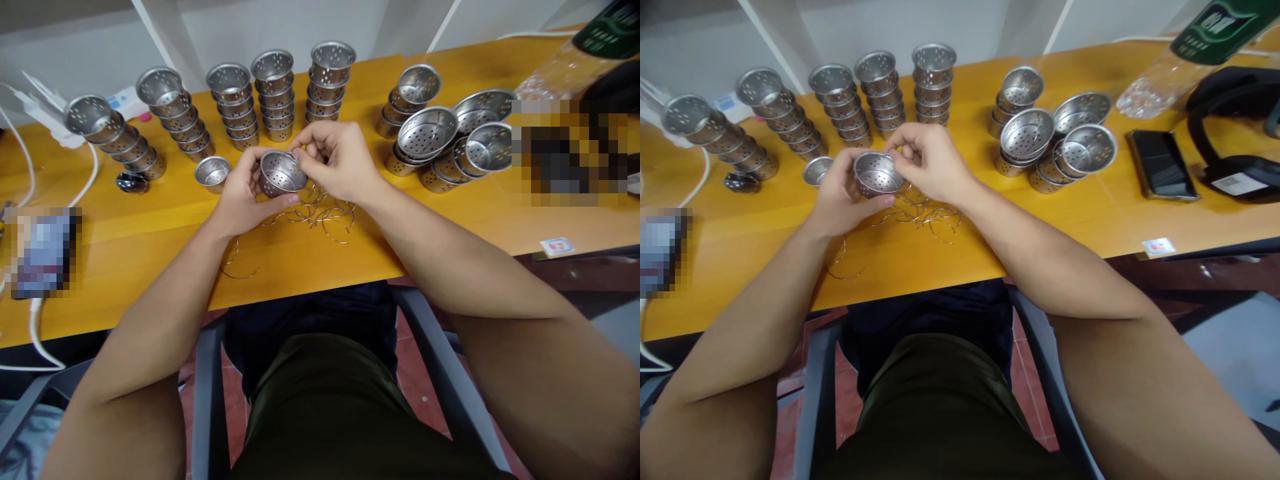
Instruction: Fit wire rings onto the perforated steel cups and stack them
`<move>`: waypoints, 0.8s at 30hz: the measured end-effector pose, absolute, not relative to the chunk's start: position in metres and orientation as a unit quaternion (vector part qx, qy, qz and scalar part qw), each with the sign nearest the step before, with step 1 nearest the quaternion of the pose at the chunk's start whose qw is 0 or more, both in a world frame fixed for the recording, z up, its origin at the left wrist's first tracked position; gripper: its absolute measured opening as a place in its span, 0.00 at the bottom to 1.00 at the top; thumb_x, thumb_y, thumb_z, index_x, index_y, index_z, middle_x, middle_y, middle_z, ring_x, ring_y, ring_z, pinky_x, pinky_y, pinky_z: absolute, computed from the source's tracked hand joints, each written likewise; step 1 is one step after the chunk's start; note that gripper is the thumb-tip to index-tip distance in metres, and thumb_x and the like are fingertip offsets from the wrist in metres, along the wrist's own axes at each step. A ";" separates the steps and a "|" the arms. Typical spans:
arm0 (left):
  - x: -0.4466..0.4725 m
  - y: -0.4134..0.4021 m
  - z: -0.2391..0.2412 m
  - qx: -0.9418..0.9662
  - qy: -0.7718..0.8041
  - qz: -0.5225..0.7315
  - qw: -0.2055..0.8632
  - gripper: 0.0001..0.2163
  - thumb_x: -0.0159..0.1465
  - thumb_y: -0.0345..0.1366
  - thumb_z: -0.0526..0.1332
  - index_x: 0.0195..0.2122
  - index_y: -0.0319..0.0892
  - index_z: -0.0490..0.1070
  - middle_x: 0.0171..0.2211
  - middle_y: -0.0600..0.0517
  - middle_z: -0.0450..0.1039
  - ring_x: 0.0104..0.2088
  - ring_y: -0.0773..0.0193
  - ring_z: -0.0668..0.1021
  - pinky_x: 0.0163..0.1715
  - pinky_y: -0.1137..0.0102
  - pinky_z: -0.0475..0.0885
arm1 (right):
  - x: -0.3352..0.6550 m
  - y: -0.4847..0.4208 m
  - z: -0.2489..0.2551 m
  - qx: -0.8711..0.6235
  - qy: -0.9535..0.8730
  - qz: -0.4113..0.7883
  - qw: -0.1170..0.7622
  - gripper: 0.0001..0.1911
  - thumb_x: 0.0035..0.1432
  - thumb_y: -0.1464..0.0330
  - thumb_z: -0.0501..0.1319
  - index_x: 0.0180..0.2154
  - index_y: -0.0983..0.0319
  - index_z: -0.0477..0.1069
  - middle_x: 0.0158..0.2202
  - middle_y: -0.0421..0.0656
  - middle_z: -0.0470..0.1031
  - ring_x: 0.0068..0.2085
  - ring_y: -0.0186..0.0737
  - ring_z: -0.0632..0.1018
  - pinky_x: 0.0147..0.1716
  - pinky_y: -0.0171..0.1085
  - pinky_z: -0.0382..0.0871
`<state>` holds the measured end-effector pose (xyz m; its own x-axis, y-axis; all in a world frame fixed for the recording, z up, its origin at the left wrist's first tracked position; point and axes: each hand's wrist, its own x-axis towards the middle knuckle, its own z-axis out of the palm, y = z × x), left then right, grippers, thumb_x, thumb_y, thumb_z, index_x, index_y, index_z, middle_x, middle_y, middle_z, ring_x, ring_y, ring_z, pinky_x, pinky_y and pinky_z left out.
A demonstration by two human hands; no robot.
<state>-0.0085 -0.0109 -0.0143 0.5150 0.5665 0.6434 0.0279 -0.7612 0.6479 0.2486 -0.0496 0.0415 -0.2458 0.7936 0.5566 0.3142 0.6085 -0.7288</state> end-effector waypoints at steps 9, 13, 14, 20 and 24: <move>-0.012 -0.008 -0.020 0.835 0.171 0.444 0.277 0.52 0.62 0.77 0.82 0.76 0.54 0.67 0.66 0.42 0.79 0.68 0.36 0.88 0.71 0.38 0.87 | 0.246 -0.045 0.038 -0.373 -0.746 0.232 0.500 0.09 0.78 0.59 0.73 0.45 0.57 0.82 0.28 0.37 0.66 0.30 0.40 0.67 0.35 0.42 0.71; -0.012 -0.020 -0.008 0.863 0.181 0.416 0.222 0.50 0.71 0.76 0.77 0.82 0.53 0.62 0.73 0.39 0.76 0.73 0.36 0.84 0.78 0.40 0.82 | 0.240 -0.047 0.037 -0.382 -0.734 0.251 0.502 0.06 0.77 0.62 0.73 0.47 0.56 0.80 0.28 0.35 0.63 0.30 0.39 0.66 0.33 0.40 0.70; -0.012 -0.023 -0.005 0.868 0.186 0.410 0.209 0.51 0.71 0.75 0.77 0.82 0.52 0.61 0.75 0.38 0.75 0.76 0.35 0.82 0.81 0.40 0.80 | 0.238 -0.049 0.037 -0.383 -0.731 0.253 0.505 0.06 0.77 0.63 0.73 0.47 0.56 0.79 0.27 0.34 0.63 0.30 0.39 0.66 0.34 0.40 0.70; 0.000 -0.037 0.003 0.848 0.236 0.422 0.219 0.54 0.64 0.76 0.82 0.79 0.52 0.64 0.73 0.38 0.77 0.74 0.34 0.83 0.79 0.41 0.80 | 0.222 -0.061 0.039 -0.376 -0.718 0.257 0.526 0.06 0.75 0.64 0.71 0.43 0.55 0.77 0.27 0.35 0.63 0.30 0.41 0.66 0.35 0.42 0.72; 0.002 -0.037 0.005 0.827 0.259 0.439 0.239 0.47 0.66 0.78 0.79 0.73 0.52 0.71 0.66 0.42 0.81 0.69 0.37 0.86 0.74 0.43 0.85 | 0.224 -0.063 0.043 -0.378 -0.715 0.284 0.515 0.09 0.75 0.59 0.71 0.42 0.55 0.77 0.29 0.38 0.69 0.31 0.42 0.69 0.34 0.42 0.72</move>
<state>0.0021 -0.0374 0.0045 0.4807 0.6385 0.6011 0.2186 -0.7511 0.6229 0.2241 -0.0626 0.0431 -0.1847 0.8332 0.5212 0.2482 0.5527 -0.7956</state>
